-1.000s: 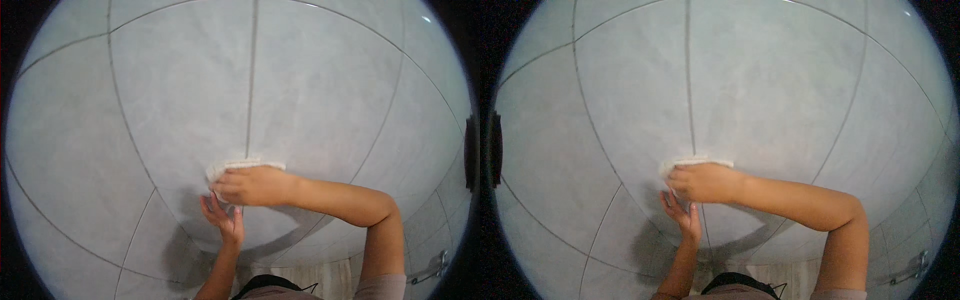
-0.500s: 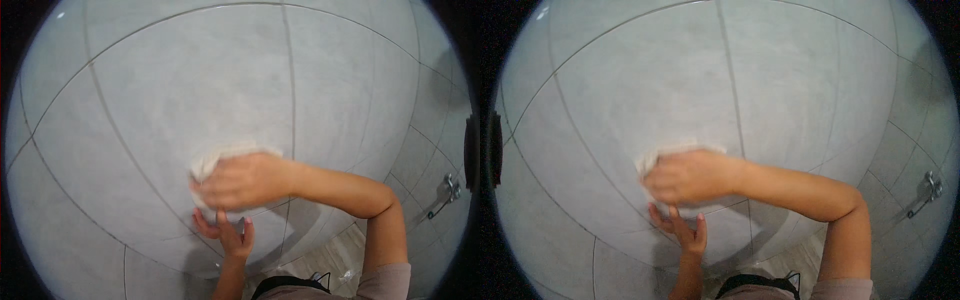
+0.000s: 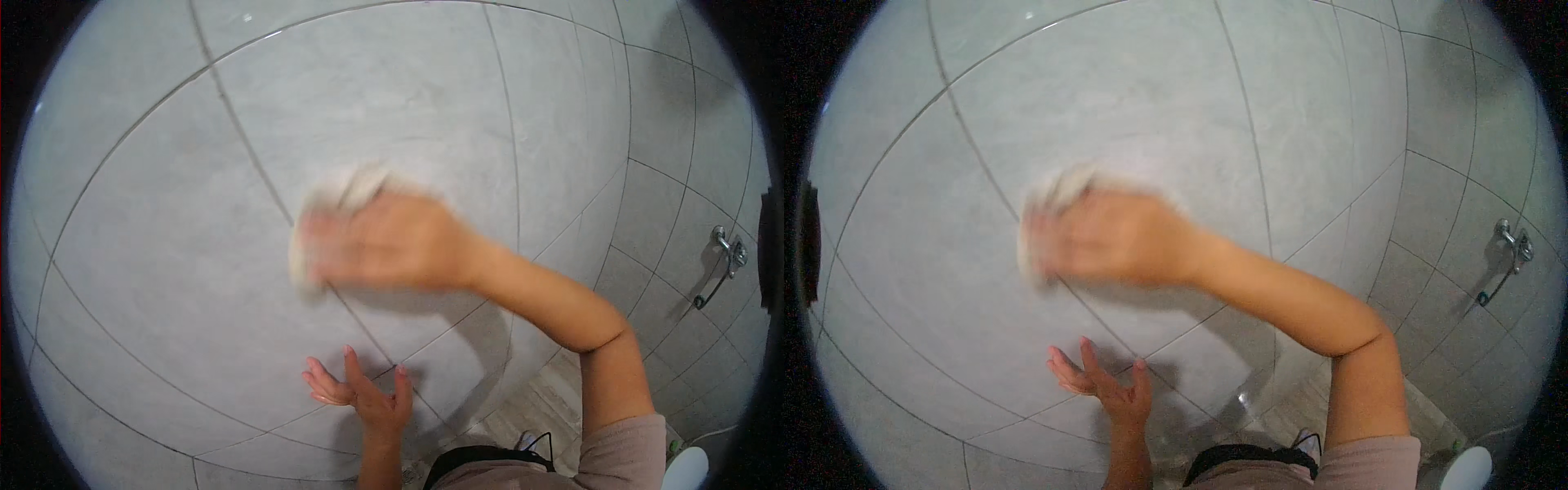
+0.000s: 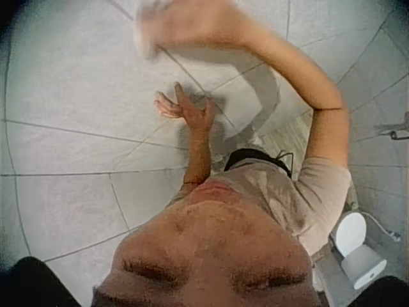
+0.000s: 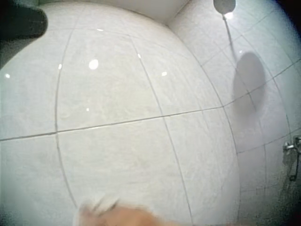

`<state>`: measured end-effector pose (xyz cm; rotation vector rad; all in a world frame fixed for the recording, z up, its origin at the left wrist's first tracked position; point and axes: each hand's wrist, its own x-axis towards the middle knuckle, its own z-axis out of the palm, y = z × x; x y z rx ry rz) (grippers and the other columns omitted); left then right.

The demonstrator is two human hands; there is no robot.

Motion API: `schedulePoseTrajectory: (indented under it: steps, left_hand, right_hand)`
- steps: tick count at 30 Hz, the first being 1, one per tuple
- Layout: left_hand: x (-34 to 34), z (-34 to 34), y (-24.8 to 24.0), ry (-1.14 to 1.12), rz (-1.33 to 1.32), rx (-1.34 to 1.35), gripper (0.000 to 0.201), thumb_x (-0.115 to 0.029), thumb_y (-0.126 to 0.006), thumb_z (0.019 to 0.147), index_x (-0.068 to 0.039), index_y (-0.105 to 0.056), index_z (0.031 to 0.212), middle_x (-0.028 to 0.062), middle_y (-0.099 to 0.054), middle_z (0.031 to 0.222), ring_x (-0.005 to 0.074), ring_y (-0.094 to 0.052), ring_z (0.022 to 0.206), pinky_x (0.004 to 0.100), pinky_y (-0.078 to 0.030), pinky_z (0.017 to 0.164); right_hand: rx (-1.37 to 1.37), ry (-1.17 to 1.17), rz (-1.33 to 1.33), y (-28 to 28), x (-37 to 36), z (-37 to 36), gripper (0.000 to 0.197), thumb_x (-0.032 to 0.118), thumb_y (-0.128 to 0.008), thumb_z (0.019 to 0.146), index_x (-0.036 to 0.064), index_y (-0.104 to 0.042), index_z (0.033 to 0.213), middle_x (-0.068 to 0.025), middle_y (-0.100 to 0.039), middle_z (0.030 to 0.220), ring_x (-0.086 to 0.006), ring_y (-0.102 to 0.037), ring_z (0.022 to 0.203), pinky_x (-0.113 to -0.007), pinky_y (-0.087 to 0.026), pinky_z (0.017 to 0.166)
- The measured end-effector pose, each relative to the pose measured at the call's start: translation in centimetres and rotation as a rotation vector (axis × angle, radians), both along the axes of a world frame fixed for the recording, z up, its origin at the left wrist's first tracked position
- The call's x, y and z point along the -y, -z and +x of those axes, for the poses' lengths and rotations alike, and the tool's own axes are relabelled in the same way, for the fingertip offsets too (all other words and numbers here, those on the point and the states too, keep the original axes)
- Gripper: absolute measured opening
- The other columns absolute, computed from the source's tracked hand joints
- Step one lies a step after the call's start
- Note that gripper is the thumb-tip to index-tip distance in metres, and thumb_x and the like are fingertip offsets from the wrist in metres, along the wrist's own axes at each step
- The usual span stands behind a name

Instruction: The person wipes the tiled bathroom walls with a cloth, repeatedly rinsing and wringing the cloth at the sink. They clean multiple wall sections around the shower area and near the toilet, using circular and vertical motions.

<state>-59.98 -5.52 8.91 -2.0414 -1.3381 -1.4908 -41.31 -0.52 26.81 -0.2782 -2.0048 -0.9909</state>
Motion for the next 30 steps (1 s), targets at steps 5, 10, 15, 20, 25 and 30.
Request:
schedulePoseTrajectory:
  steps: [5, 10, 15, 20, 25, 30]
  left_hand:
    - [-0.2, 5.0, -0.2, -0.002, -0.082, -0.017, 0.07, -0.033, -0.062, 0.078, -0.005, -0.036, 0.136, 0.0313, 0.003, 0.145, 0.0538, 0.011, 0.131, 0.0716, 0.01, 0.092]
    - [-1.2, 10.0, 0.9, 0.069, -0.062, 0.001, 0.068, -0.032, -0.063, 0.077, -0.006, -0.039, 0.135, 0.0306, 0.001, 0.145, 0.0541, 0.012, 0.131, 0.0715, 0.011, 0.092]
    - [-1.1, 15.2, 1.3, 0.086, -0.148, -0.009, 0.07, -0.029, -0.063, 0.074, -0.006, -0.038, 0.135, 0.0305, -0.002, 0.145, 0.0534, 0.013, 0.131, 0.0721, 0.012, 0.091]
    - [-1.3, 20.8, 2.1, 0.141, -0.153, -0.06, 0.07, -0.028, -0.064, 0.073, -0.007, -0.039, 0.135, 0.0304, -0.001, 0.145, 0.0535, 0.013, 0.131, 0.074, 0.011, 0.089]
    - [-1.2, 25.7, 3.6, 0.212, -0.237, -0.12, 0.072, -0.028, -0.065, 0.073, -0.009, -0.038, 0.137, 0.0297, 0.0, 0.146, 0.0538, 0.014, 0.131, 0.0745, 0.01, 0.089]
    - [-0.7, 31.2, 3.0, 0.251, -0.282, -0.034, 0.079, -0.032, -0.065, 0.073, -0.009, -0.03, 0.14, 0.0284, 0.002, 0.146, 0.0536, 0.014, 0.131, 0.0734, 0.009, 0.091]
  right_hand:
    - [-0.834, 0.133, 0.084, -1.1, -2.3, 10.6, 0.04, 0.001, -0.052, 0.078, 0.0139, -0.06, 0.115, -0.0136, -0.052, 0.126, -0.0313, -0.045, 0.12, -0.043, -0.034, 0.101]
    - [-0.098, 0.093, -0.122, 6.1, -0.4, 8.5, 0.035, 0.012, -0.054, 0.083, 0.0153, -0.058, 0.117, -0.0114, -0.054, 0.124, -0.0279, -0.051, 0.114, -0.042, -0.039, 0.098]
    - [-0.139, 0.122, 0.003, 1.8, -1.2, 15.8, 0.035, 0.01, -0.053, 0.083, 0.0182, -0.058, 0.116, -0.0105, -0.055, 0.122, -0.0273, -0.056, 0.106, -0.038, -0.044, 0.091]
    - [-1.031, 0.272, -0.013, 0.4, -2.2, 25.1, 0.047, -0.004, -0.043, 0.078, 0.0156, -0.057, 0.119, -0.0143, -0.051, 0.127, -0.0328, -0.042, 0.122, -0.042, -0.036, 0.1]
    - [-0.291, 0.152, -0.094, 8.2, -0.6, 24.3, 0.04, 0.006, -0.051, 0.082, 0.0159, -0.056, 0.12, -0.0117, -0.051, 0.128, -0.0281, -0.049, 0.117, -0.045, -0.041, 0.094]
    - [-0.372, 0.233, -0.101, 6.8, -0.1, 30.1, 0.037, 0.009, -0.056, 0.081, 0.0162, -0.056, 0.118, -0.0105, -0.052, 0.125, -0.029, -0.052, 0.108, -0.042, -0.043, 0.09]
